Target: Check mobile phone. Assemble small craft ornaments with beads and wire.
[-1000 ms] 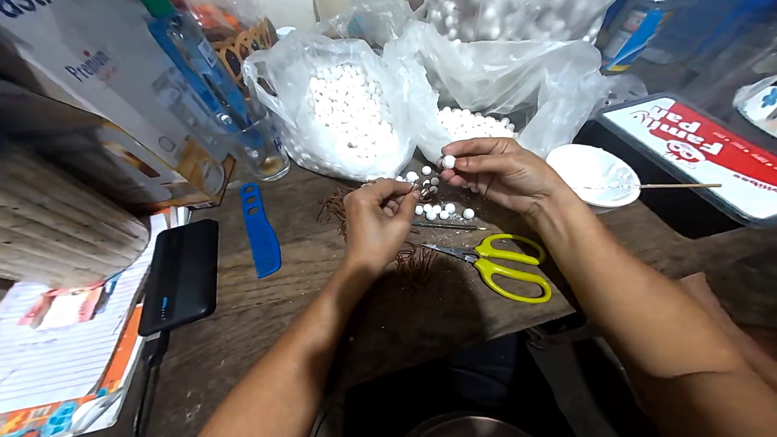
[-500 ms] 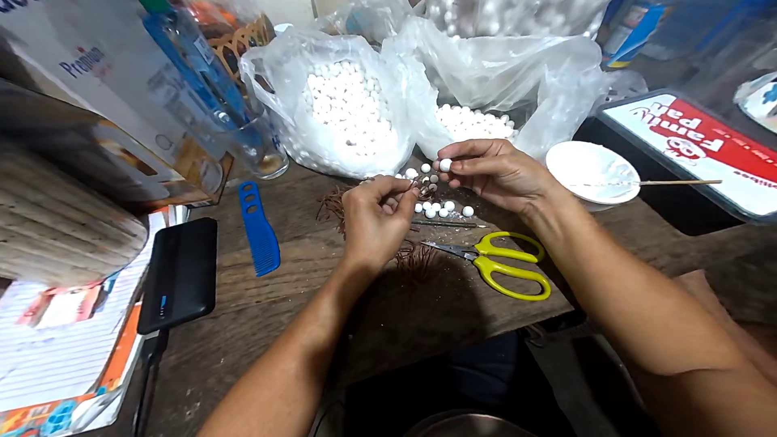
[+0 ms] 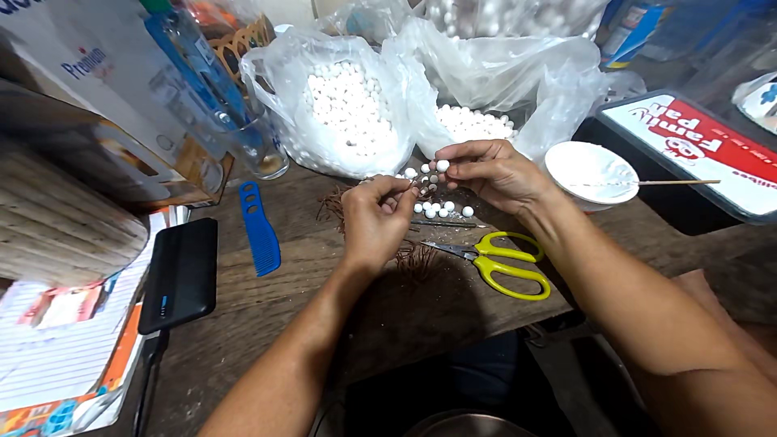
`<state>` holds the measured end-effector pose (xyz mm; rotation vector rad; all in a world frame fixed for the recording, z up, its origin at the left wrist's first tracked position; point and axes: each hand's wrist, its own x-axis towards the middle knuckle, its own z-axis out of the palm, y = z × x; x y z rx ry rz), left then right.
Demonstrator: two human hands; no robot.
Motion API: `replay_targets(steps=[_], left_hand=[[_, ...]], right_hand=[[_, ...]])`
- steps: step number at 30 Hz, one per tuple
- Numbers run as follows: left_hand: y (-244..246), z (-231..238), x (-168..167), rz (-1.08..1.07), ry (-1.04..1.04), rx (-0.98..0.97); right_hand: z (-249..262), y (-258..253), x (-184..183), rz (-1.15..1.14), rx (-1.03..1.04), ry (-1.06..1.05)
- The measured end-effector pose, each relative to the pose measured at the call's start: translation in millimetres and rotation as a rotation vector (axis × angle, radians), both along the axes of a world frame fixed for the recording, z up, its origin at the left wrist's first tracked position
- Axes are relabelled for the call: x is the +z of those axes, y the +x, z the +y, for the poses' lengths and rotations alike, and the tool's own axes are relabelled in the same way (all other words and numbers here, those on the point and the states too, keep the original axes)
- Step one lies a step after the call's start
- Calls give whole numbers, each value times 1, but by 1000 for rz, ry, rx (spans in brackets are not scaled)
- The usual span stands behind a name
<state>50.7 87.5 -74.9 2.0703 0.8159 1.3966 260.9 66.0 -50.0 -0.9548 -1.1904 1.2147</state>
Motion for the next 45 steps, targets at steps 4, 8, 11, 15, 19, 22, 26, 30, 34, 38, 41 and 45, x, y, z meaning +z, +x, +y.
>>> replay_targets(steps=[4, 8, 11, 15, 19, 22, 26, 30, 34, 38, 41, 45], left_hand=[[0, 0, 0, -5, -6, -3], [-2, -2, 2, 19, -22, -9], [0, 0, 0, -3, 5, 1], [1, 0, 0, -6, 5, 10], [0, 1, 0, -9, 10, 7], [-1, 0, 0, -8, 2, -3], [-4, -3, 3, 21, -20, -13], [-3, -2, 2, 24, -4, -9], [-4, -2, 2, 30, -4, -3], [-3, -2, 2, 20, -1, -4], [-4, -3, 3, 21, -5, -8], [-4, -2, 3, 24, -5, -9]], right_hand=[[-1, -2, 2, -16, -41, -34], [-2, -3, 0, -1, -22, -7], [-1, -2, -1, -1, 13, 17], [-1, -3, -1, 3, -11, 6], [-2, -5, 0, -27, -28, -15], [-2, -5, -1, -24, -6, 6], [-2, -5, -2, -11, 26, 22], [-2, -6, -1, -14, -19, 17], [-2, -6, -2, -13, -17, 13], [-2, -6, -2, -2, -6, 3], [-2, -7, -1, 17, -13, -9], [-1, -6, -3, 21, 15, -8]])
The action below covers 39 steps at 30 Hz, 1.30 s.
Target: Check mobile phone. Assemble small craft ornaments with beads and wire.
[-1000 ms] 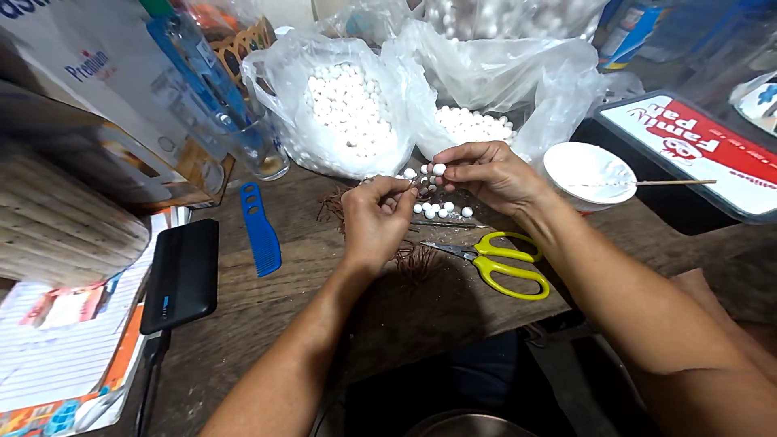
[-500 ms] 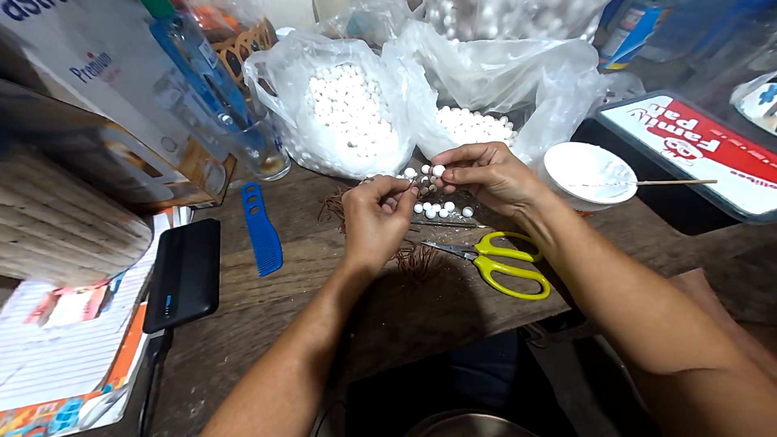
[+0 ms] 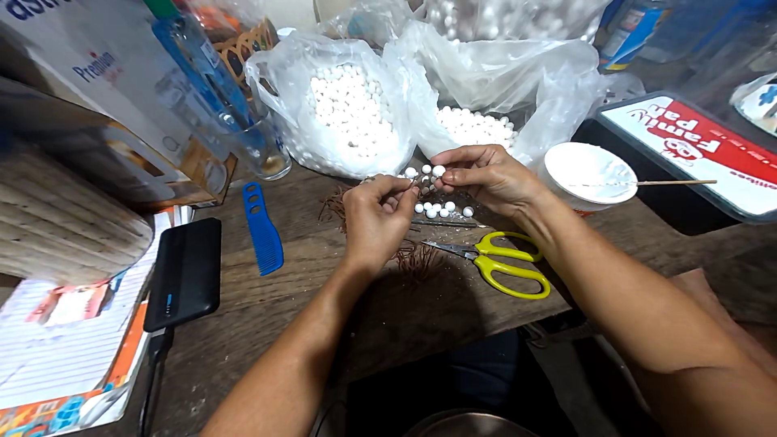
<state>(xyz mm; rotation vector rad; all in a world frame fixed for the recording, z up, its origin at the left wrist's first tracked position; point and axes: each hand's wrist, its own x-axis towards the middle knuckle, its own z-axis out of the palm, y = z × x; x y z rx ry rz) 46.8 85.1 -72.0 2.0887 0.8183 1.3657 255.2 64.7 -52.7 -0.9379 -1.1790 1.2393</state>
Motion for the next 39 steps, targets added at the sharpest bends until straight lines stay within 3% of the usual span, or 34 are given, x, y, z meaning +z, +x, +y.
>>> replay_targets(steps=[39], left_hand=[[4, 3, -3, -42, 25, 8]], right_hand=[[1, -4, 6, 37, 14, -186]])
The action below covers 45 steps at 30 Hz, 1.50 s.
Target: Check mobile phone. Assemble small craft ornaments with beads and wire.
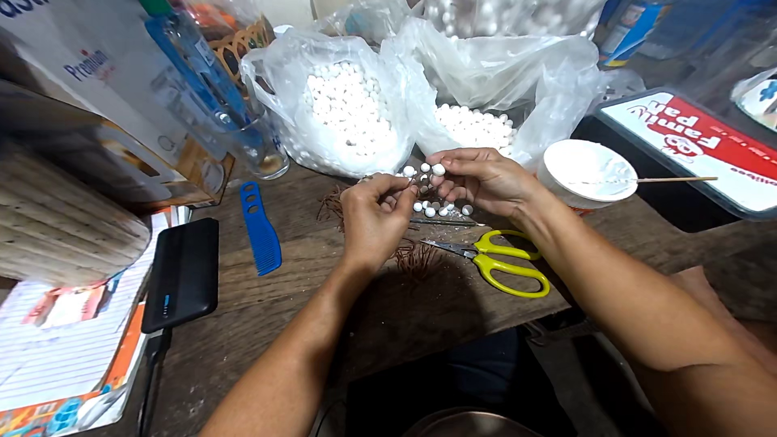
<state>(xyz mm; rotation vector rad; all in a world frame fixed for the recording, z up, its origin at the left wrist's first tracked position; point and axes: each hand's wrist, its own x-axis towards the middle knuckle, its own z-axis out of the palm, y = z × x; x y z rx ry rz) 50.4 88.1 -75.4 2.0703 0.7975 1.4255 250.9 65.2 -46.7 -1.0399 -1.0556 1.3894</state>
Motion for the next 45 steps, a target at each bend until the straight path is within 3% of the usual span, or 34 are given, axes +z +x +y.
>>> replay_targets(steps=[16, 45], left_hand=[[-1, -1, 0, 12, -1, -3], [-4, -2, 3, 58, -26, 12]], right_hand=[[1, 0, 0, 65, -46, -64], [-2, -4, 0, 30, -115, 39]])
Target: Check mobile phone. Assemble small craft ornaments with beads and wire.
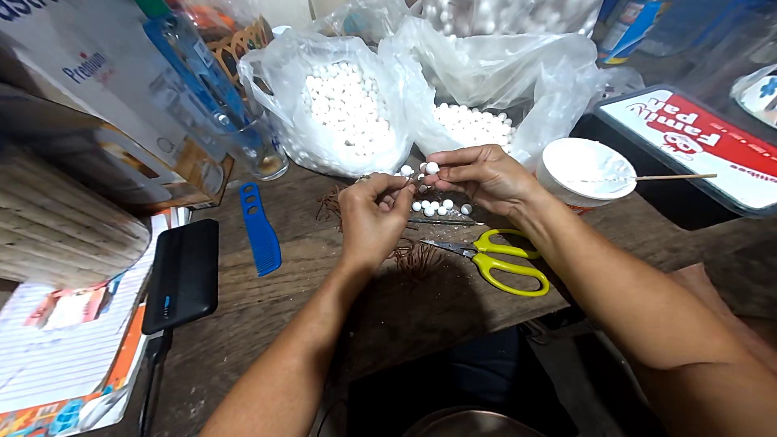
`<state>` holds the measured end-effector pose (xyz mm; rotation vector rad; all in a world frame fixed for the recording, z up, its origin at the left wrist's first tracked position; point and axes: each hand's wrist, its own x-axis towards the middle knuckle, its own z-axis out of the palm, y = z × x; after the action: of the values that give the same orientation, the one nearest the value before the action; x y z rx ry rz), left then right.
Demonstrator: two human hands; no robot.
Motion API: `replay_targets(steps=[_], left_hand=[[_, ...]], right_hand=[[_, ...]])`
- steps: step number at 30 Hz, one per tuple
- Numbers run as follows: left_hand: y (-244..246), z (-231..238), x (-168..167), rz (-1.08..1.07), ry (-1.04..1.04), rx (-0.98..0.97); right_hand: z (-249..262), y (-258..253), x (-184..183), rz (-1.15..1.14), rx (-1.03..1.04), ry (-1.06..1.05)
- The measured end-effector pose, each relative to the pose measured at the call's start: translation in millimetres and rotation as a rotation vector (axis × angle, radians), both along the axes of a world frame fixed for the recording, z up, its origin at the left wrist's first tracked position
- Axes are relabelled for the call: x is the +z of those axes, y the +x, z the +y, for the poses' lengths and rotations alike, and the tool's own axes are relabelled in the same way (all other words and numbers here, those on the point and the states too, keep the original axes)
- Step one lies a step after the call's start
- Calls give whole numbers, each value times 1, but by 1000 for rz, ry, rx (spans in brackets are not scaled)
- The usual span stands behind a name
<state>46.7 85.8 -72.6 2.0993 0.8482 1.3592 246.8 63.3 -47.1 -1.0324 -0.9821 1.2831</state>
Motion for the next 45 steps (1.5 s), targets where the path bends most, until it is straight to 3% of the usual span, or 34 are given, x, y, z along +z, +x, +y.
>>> replay_targets(steps=[45], left_hand=[[3, 2, -3, -39, 33, -5]], right_hand=[[-5, -6, 2, -85, -48, 49]])
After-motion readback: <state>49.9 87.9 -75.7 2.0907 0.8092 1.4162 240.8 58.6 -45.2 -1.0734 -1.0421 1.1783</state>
